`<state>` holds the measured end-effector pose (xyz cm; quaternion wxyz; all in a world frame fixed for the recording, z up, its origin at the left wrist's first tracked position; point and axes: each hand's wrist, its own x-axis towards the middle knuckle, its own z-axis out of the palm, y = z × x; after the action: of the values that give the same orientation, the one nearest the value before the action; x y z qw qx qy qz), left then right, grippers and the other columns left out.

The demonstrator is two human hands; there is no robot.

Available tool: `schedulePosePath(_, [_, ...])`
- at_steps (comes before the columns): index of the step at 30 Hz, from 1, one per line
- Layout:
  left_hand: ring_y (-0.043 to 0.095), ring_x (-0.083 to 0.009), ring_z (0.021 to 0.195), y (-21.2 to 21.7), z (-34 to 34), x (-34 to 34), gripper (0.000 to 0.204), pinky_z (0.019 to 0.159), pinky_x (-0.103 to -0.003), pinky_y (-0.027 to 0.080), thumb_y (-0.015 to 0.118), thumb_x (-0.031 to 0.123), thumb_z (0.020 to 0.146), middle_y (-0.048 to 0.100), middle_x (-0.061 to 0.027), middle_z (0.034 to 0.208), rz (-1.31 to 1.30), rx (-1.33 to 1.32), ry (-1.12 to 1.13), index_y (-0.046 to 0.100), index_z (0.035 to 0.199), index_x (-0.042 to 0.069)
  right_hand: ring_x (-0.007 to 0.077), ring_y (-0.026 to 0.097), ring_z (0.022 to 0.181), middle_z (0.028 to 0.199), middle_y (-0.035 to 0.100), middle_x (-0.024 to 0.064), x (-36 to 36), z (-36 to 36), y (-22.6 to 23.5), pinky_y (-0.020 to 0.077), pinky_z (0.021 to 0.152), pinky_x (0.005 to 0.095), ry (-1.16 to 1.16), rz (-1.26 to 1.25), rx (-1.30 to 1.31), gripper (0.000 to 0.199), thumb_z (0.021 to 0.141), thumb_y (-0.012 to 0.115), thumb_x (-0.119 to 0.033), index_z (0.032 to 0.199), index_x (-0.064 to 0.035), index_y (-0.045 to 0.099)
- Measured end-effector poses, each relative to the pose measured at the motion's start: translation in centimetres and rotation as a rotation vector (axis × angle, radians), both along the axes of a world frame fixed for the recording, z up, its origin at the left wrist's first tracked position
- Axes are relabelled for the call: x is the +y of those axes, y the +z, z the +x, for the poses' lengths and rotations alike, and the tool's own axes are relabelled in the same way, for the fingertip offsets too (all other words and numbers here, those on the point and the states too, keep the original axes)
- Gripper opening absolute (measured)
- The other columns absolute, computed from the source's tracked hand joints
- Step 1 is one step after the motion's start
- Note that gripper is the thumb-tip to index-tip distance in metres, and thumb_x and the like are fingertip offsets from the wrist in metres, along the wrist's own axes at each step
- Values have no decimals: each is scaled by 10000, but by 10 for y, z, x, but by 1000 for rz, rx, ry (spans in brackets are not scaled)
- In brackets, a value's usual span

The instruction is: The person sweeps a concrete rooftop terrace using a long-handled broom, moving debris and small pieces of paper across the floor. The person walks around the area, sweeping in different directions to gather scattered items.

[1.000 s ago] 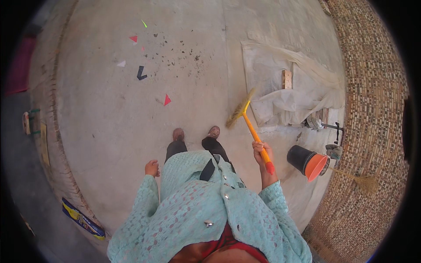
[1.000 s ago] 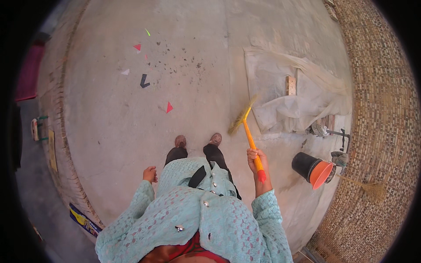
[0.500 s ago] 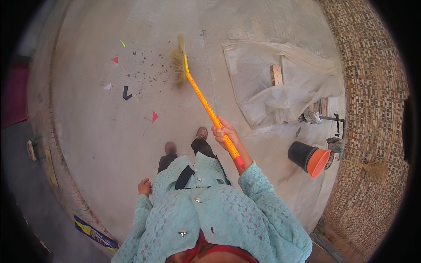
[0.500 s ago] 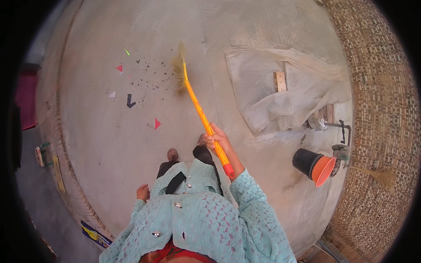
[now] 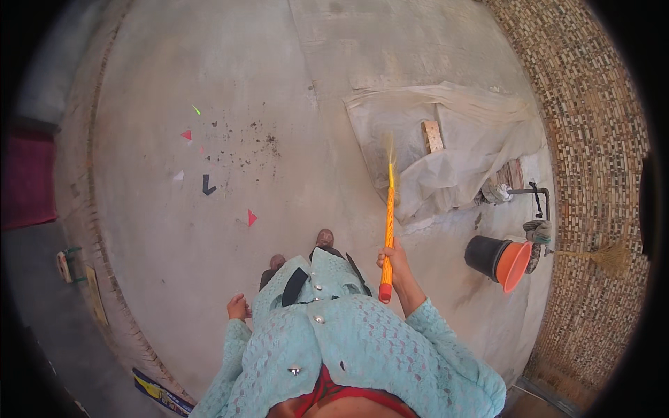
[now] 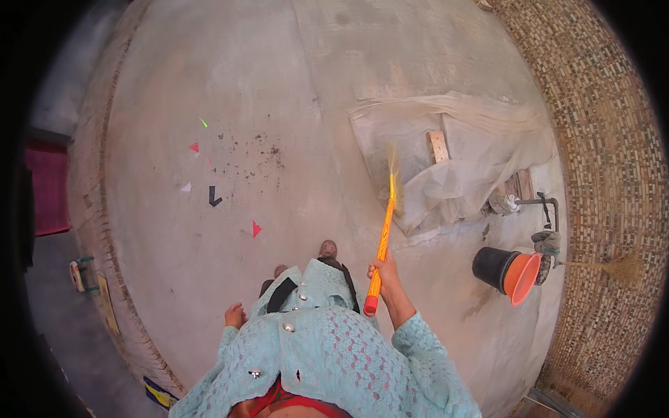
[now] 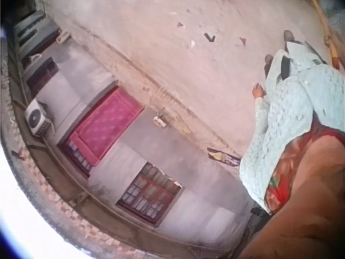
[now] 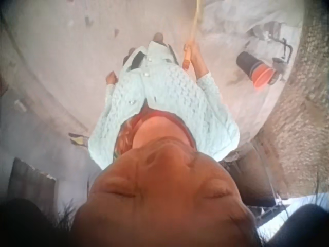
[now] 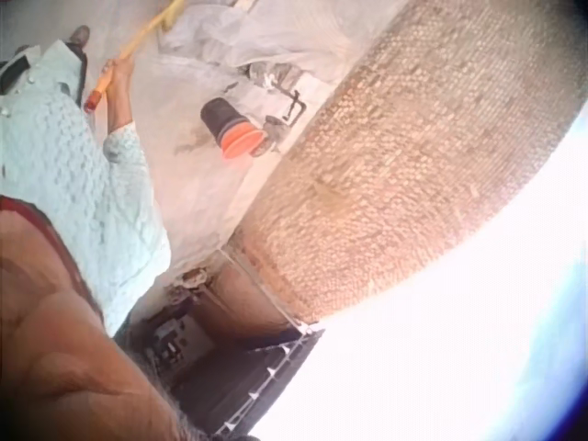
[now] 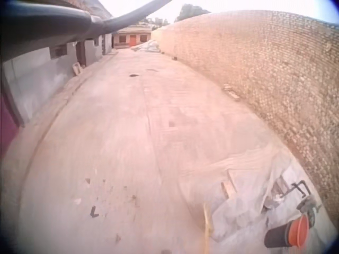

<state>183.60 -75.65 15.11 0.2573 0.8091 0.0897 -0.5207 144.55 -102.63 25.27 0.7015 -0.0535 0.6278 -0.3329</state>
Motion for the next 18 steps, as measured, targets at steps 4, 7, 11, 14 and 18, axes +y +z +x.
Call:
schedulePosePath(4, [477,-136,409,0,-4,-4,310,367,-291,433,467,115,755,505,-49,616,-28,-29,-145,515,1057,64,110,411,445,623,402,40,-49,-38,-88,393,389,227,-137,158,-220,426,717,437,55,1069,-116,269])
schedulePosePath(7, [476,-135,408,15,-8,-15,302,365,-287,433,462,113,757,504,-51,620,-6,-50,-181,521,1049,62,103,410,465,663,423,57,-51,-16,-78,377,394,209,35,112,-232,623,704,447,63,1225,-164,191])
schedulePosePath(11, [482,-139,408,14,-7,-16,305,356,-288,438,460,110,758,504,-53,624,5,-35,-112,517,1053,58,103,409,477,752,447,94,-33,-15,-26,364,397,209,238,-38,-374,808,673,466,87,1326,-208,92])
schedulePosePath(14, [484,-143,420,13,-8,-25,307,366,-290,440,462,116,761,502,-51,631,0,-23,-99,510,1059,63,107,410,470,801,452,112,-27,-18,8,356,386,219,190,-91,-446,894,648,473,109,1343,-226,20])
schedulePosePath(18, [482,-149,439,25,-7,-47,314,389,-296,435,469,132,765,505,-52,647,-9,-40,-145,496,1073,76,116,436,470,799,472,108,-12,-26,38,379,382,228,264,-205,-302,926,637,469,115,1342,-216,-31])
